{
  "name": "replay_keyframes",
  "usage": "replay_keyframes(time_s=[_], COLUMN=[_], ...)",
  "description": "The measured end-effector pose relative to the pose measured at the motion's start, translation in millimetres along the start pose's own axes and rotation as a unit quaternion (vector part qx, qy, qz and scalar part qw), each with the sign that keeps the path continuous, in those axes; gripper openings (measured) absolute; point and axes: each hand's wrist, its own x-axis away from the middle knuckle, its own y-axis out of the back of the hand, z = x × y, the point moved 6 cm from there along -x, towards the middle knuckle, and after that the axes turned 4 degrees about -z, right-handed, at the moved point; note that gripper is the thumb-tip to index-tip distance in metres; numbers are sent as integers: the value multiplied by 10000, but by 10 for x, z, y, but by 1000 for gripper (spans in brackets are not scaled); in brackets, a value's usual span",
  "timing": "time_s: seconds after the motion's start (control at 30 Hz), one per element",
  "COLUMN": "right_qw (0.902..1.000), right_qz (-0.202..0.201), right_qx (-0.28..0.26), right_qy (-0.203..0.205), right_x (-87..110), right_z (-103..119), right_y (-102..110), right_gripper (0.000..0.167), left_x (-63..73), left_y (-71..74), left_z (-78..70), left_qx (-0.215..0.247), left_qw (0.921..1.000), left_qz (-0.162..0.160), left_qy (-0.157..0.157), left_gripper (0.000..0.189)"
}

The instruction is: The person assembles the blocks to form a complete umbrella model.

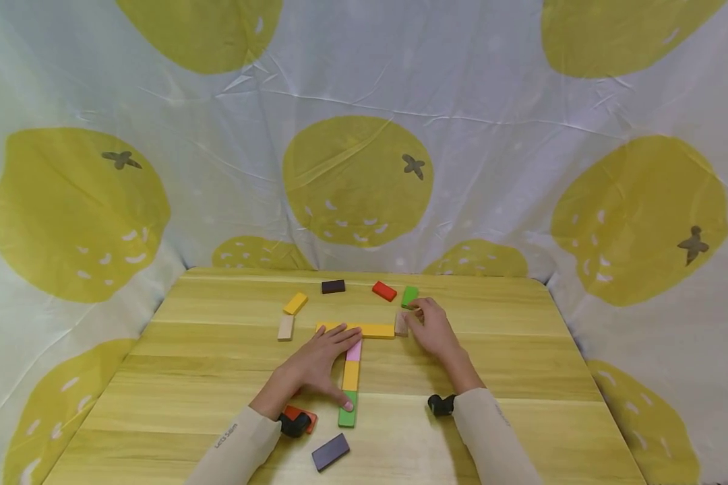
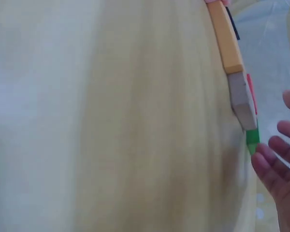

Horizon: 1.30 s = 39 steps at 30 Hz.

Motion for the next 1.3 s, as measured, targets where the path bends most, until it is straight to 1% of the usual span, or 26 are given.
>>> replay_keyframes(time_s=[0.13, 0.23, 0.33, 0.57, 0.8, 1.07, 1.3], right_qw=[9988, 9970, 9952, 9930, 9905, 9902, 9918], right_qz=[-222, -268, -296, -246, -166, -290, -420], right_qx=[113, 190, 251, 624, 861, 693, 676], right_qy=[-412, -705, -901, -972, -1057, -1179, -999], right_x=[-159, -250, -305, -395, -431, -416, -416], right_z=[-25, -54, -87, -111, -121, -127, -111], right_y=[35, 17, -28, -95, -81, -58, -52], right_gripper=[45, 48, 52, 57, 46, 41, 34], left_x=[-2, -2, 9, 19, 2, -3, 8], left_y=[-11, -13, -15, -22, -32, -28, -26], left_z=[5, 7, 6, 13, 20, 13, 16], left_qx=[13, 28, 43, 97, 121, 140, 164], left_qw=[10000, 10000, 10000, 9999, 9999, 9999, 9998], left_qz=[-33, -28, -10, -3, 3, 18, 33], left_qy=[-2, 18, 30, 32, 42, 45, 90], left_gripper=[138, 138, 138, 138, 139, 138, 137])
